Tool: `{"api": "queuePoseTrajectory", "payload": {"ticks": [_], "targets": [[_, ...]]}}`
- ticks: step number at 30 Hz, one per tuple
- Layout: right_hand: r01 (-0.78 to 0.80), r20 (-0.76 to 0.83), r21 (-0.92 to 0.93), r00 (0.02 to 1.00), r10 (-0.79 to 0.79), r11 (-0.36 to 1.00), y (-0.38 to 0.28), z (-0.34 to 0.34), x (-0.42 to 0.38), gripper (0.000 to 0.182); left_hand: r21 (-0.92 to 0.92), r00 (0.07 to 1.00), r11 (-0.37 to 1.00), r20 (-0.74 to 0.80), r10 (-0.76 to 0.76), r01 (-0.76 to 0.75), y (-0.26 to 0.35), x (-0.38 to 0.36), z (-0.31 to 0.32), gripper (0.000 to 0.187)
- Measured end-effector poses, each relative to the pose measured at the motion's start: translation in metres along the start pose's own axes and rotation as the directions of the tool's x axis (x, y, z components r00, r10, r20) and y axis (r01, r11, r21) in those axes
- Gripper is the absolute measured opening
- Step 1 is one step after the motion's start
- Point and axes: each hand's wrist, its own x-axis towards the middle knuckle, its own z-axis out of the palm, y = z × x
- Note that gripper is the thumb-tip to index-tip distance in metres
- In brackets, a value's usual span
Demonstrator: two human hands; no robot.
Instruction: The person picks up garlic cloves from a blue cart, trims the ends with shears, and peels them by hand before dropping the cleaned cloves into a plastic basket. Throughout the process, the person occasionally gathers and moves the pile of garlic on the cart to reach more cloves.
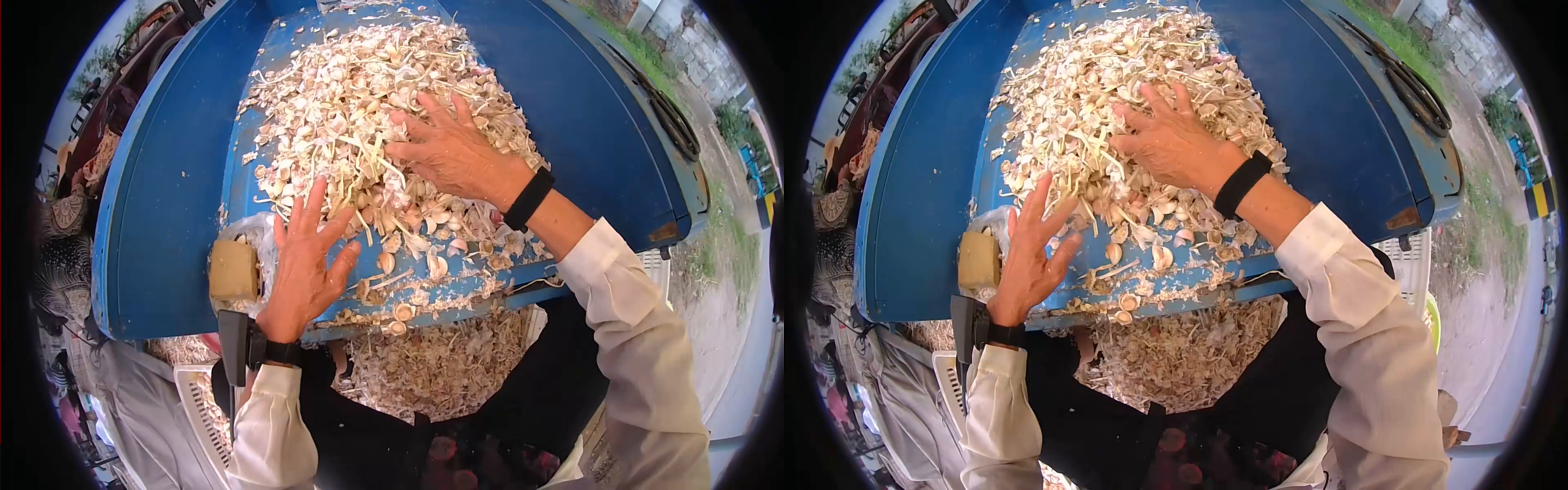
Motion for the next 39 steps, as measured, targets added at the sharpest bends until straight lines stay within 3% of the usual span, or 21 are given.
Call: {"api": "queuePoseTrajectory", "payload": {"ticks": [2,4,5,6,7,9,10,11,13,14,16,18,20,22,24,26,30,34,36,38,39], "targets": [[-0.115,0.097,-0.162,0.987,0.131,0.98,-0.022,-0.034,-0.008,0.026,-0.012,1.0,1.0,0.009,-0.009,0.009,0.014,-0.026,-0.005,0.044],[-0.056,0.064,-0.218,0.995,0.072,0.974,-0.051,-0.067,-0.012,0.025,-0.121,0.977,0.993,-0.212,-0.014,-0.011,0.026,-0.053,-0.003,0.038],[-0.33,0.325,0.024,0.895,0.304,0.944,-0.067,-0.079,-0.013,0.027,-0.13,0.975,0.991,-0.221,-0.019,-0.011,0.033,-0.066,0.002,0.038],[-0.617,0.6,0.172,0.684,0.415,0.768,-0.082,-0.087,-0.015,0.029,-0.433,0.964,0.889,-0.135,-0.228,0.15,0.038,-0.077,0.011,0.032],[-0.56,0.551,0.163,0.734,0.396,0.812,-0.095,-0.079,-0.026,0.025,-0.677,0.92,0.674,0.012,-0.391,0.295,0.043,-0.083,0.019,0.027],[-0.492,0.501,0.147,0.785,0.364,0.858,-0.112,-0.048,-0.052,0.022,-0.75,0.912,0.587,0.053,-0.406,0.305,0.049,-0.086,0.036,0.022],[-0.44,0.374,0.169,0.857,0.355,0.882,-0.12,-0.034,-0.062,0.018,-0.804,0.904,0.5,0.104,-0.415,0.322,0.049,-0.088,0.043,0.018],[-0.382,0.236,0.185,0.911,0.337,0.905,-0.123,-0.022,-0.067,0.015,-0.806,0.902,0.501,0.094,-0.42,0.317,0.048,-0.09,0.048,0.018],[-0.37,0.221,0.244,0.921,0.32,0.896,-0.113,-0.008,-0.073,0.015,-0.894,0.917,0.327,0.184,-0.354,0.306,0.045,-0.087,0.057,0.026],[-0.367,0.217,0.305,0.925,0.311,0.879,-0.107,-0.005,-0.075,0.015,-0.899,0.921,0.327,0.172,-0.351,0.293,0.046,-0.085,0.059,0.026],[-0.422,0.248,0.367,0.903,0.35,0.829,-0.109,-0.026,-0.064,0.016,-0.945,0.899,0.11,0.252,-0.357,0.309,0.045,-0.076,0.06,0.031],[-0.524,0.301,0.568,0.85,0.432,0.635,-0.124,-0.045,-0.056,0.015,-0.946,0.91,0.111,0.255,-0.325,0.305,0.046,-0.067,0.06,0.038],[-0.481,0.289,0.561,0.876,0.385,0.674,-0.135,-0.051,-0.048,0.016,-0.952,0.925,0.099,0.25,-0.285,0.288,0.054,-0.059,0.054,0.039],[-0.239,0.053,0.591,0.965,0.259,0.77,-0.145,-0.054,-0.041,0.018,-0.965,0.948,0.065,0.237,-0.213,0.256,0.057,-0.055,0.054,0.039],[-0.258,0.065,0.657,0.956,0.287,0.708,-0.146,-0.047,-0.044,0.017,-0.953,0.906,-0.186,0.287,-0.31,0.238,0.06,-0.058,0.05,0.033],[-0.282,0.087,0.863,0.9,0.426,0.42,-0.152,-0.049,-0.042,0.018,-0.951,0.914,-0.229,0.274,-0.298,0.21,0.052,-0.061,0.062,0.033],[-0.441,0.202,0.744,0.865,0.46,0.502,-0.165,-0.052,-0.039,0.018,-0.942,0.904,-0.297,0.258,-0.341,0.157,0.067,-0.061,0.068,0.035],[-0.386,0.125,0.757,0.878,0.462,0.527,-0.17,-0.035,-0.042,0.018,-0.944,0.841,-0.274,0.294,-0.455,0.182,0.076,-0.065,0.066,0.03],[-0.423,0.144,0.723,0.865,0.48,0.546,-0.174,-0.039,-0.041,0.019,-0.968,0.836,-0.227,0.211,-0.507,0.107,0.075,-0.064,0.066,0.026],[-0.521,0.316,0.777,0.809,0.496,0.354,-0.177,-0.038,-0.043,0.019,-0.966,0.849,-0.24,0.205,-0.486,0.096,0.073,-0.065,0.069,0.023],[-0.421,0.132,0.718,0.864,0.486,0.554,-0.179,-0.029,-0.042,0.021,-0.951,0.858,-0.299,0.222,-0.463,0.084,0.073,-0.066,0.068,0.023]]}}
